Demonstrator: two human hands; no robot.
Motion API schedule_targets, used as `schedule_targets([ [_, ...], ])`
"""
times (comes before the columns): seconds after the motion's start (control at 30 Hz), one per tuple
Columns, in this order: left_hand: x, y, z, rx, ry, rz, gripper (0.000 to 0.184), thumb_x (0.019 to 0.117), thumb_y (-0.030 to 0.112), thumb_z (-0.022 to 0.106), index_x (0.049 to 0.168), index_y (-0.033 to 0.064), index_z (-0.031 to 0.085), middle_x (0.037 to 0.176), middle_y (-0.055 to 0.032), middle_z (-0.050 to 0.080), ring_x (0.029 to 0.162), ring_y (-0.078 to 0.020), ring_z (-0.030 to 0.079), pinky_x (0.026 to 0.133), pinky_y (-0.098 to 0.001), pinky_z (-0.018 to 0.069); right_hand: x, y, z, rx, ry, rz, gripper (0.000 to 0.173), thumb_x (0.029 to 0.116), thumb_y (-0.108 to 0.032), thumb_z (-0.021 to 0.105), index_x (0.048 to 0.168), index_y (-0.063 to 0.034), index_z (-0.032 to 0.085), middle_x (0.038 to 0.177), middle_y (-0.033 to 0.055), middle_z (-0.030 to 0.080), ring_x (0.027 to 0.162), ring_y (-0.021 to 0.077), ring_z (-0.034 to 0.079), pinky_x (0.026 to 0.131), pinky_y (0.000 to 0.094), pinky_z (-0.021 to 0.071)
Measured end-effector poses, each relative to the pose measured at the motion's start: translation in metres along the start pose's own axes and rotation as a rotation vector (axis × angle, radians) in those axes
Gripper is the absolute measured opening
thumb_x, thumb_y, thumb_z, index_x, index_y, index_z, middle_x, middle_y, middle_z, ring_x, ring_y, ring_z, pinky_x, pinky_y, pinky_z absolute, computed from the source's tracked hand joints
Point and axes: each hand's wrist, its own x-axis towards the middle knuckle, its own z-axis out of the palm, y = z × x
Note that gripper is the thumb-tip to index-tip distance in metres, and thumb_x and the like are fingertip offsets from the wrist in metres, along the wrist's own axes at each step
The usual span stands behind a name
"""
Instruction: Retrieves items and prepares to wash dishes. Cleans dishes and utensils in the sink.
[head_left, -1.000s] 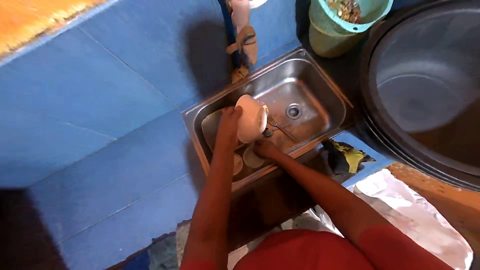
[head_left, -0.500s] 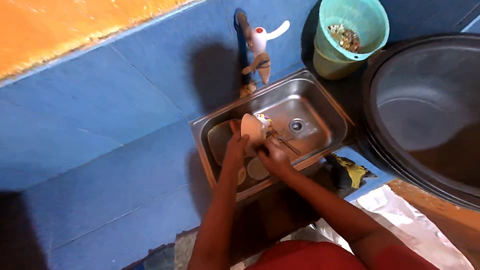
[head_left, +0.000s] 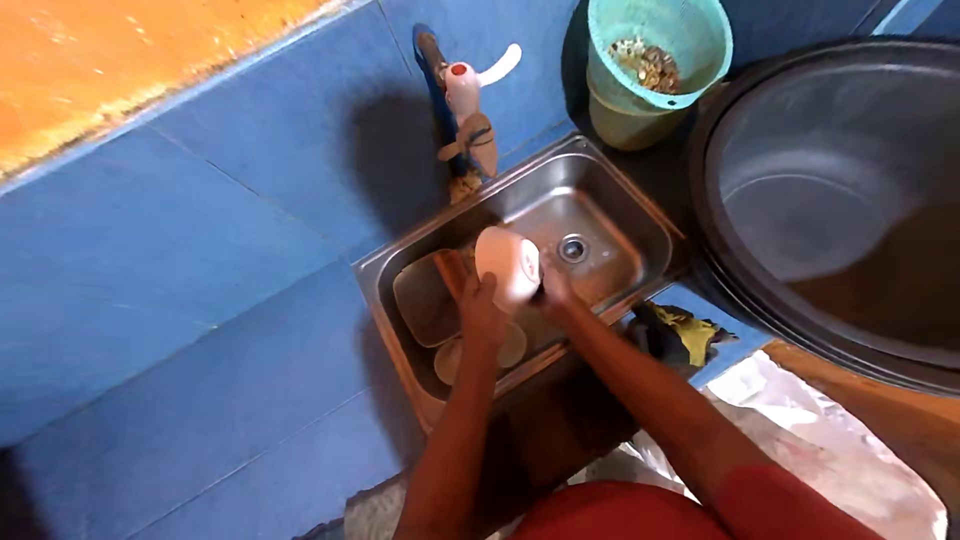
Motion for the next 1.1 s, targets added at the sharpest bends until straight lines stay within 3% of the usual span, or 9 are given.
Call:
schedule_targets([
  [0.13, -0.001, -0.014, 0.009, 0.429, 0.002, 0.010, 0.038, 0.1113, 0.026, 0.044, 0.137, 0.0013, 0.055, 0.120, -0.0184, 0.066, 0.107, -0.0233, 0.066, 0.095, -0.0445, 0.0545, -0.043, 0.021, 0.038, -0.218, 0.254, -0.145, 0.065, 0.1091, -0.040, 0.044, 0.160, -0.0044, 0.025, 0.154, 0.0314, 0.039, 0.139, 0.0442, 0.045, 0.112, 0.0573, 0.0410],
  [0.23, -0.005, -0.009, 0.009, 0.614, -0.067, -0.042, 0.037, 0.1111, 0.025, 0.045, 0.138, 0.0028, 0.058, 0.121, -0.0189, 0.067, 0.108, -0.0253, 0.067, 0.095, -0.0466, 0.0544, -0.020, 0.023, 0.021, -0.281, 0.251, -0.154, 0.062, 0.1108, -0.049, 0.031, 0.147, -0.0024, 0.049, 0.138, 0.0287, 0.057, 0.125, 0.0406, 0.058, 0.103, 0.0580, 0.0476],
  [0.3, -0.008, -0.002, 0.004, 0.674, -0.131, -0.064, 0.041, 0.1111, 0.026, 0.045, 0.144, 0.0018, 0.054, 0.132, -0.0215, 0.064, 0.121, -0.0286, 0.063, 0.105, -0.0496, 0.0489, 0.006, 0.017, -0.002, -0.295, 0.167, -0.100, 0.068, 0.1121, -0.049, 0.019, 0.142, 0.0009, 0.054, 0.135, 0.0268, 0.060, 0.126, 0.0371, 0.058, 0.106, 0.0570, 0.0458],
  [0.43, -0.007, -0.011, 0.001, 0.844, -0.288, -0.114, 0.039, 0.1104, 0.027, 0.048, 0.137, 0.0003, 0.058, 0.126, -0.0221, 0.065, 0.114, -0.0322, 0.065, 0.100, -0.0521, 0.0508, 0.047, -0.002, -0.051, -0.827, 0.126, -0.146, 0.039, 0.1088, -0.024, 0.048, 0.133, 0.0025, 0.062, 0.130, 0.0262, 0.064, 0.125, 0.0411, 0.060, 0.107, 0.0602, 0.0450],
  [0.6, -0.010, -0.015, 0.021, 1.240, -0.669, -0.157, 0.045, 0.1123, 0.026, 0.042, 0.149, 0.0002, 0.050, 0.139, -0.0248, 0.060, 0.131, -0.0385, 0.057, 0.113, -0.0556, 0.0412, 0.071, 0.011, -0.087, -1.531, -0.149, -0.116, 0.041, 0.1010, -0.013, 0.061, 0.141, -0.0037, 0.057, 0.146, 0.0313, 0.050, 0.138, 0.0512, 0.045, 0.108, 0.0674, 0.0417],
  [0.9, -0.005, -0.033, 0.025, 1.512, -0.894, -0.069, 0.034, 0.1096, 0.013, 0.043, 0.139, 0.0014, 0.056, 0.124, -0.0248, 0.066, 0.120, -0.0418, 0.063, 0.104, -0.0573, 0.0483, 0.055, 0.003, -0.080, -1.735, -0.197, 0.041, 0.034, 0.1042, -0.015, 0.054, 0.126, 0.0097, 0.062, 0.136, 0.0301, 0.058, 0.127, 0.0477, 0.056, 0.101, 0.0670, 0.0466],
  [0.97, -0.002, -0.039, 0.023, 1.509, -0.910, -0.036, 0.033, 0.1088, 0.011, 0.044, 0.138, 0.0021, 0.057, 0.123, -0.0237, 0.067, 0.120, -0.0409, 0.064, 0.104, -0.0564, 0.0489, 0.058, 0.002, -0.080, -1.685, -0.178, 0.044, 0.037, 0.1063, -0.017, 0.051, 0.133, 0.0064, 0.059, 0.139, 0.0292, 0.057, 0.131, 0.0473, 0.054, 0.105, 0.0671, 0.0432],
  [1.07, 0.007, -0.056, 0.017, 1.460, -0.926, 0.019, 0.034, 0.1086, 0.013, 0.046, 0.138, 0.0043, 0.061, 0.124, -0.0215, 0.069, 0.121, -0.0383, 0.064, 0.106, -0.0545, 0.0484, 0.080, 0.015, -0.098, -1.513, -0.106, -0.121, 0.047, 0.1088, -0.033, 0.045, 0.154, -0.0223, 0.048, 0.146, 0.0211, 0.057, 0.133, 0.0448, 0.054, 0.107, 0.0676, 0.0421],
  [1.1, 0.011, -0.062, 0.016, 1.450, -0.934, 0.013, 0.034, 0.1089, 0.014, 0.046, 0.139, 0.0056, 0.061, 0.127, -0.0205, 0.068, 0.123, -0.0374, 0.063, 0.108, -0.0539, 0.0472, 0.080, 0.015, -0.099, -1.446, -0.031, -0.149, 0.047, 0.1077, -0.033, 0.048, 0.153, -0.0196, 0.049, 0.143, 0.0217, 0.059, 0.130, 0.0441, 0.057, 0.106, 0.0657, 0.0441],
])
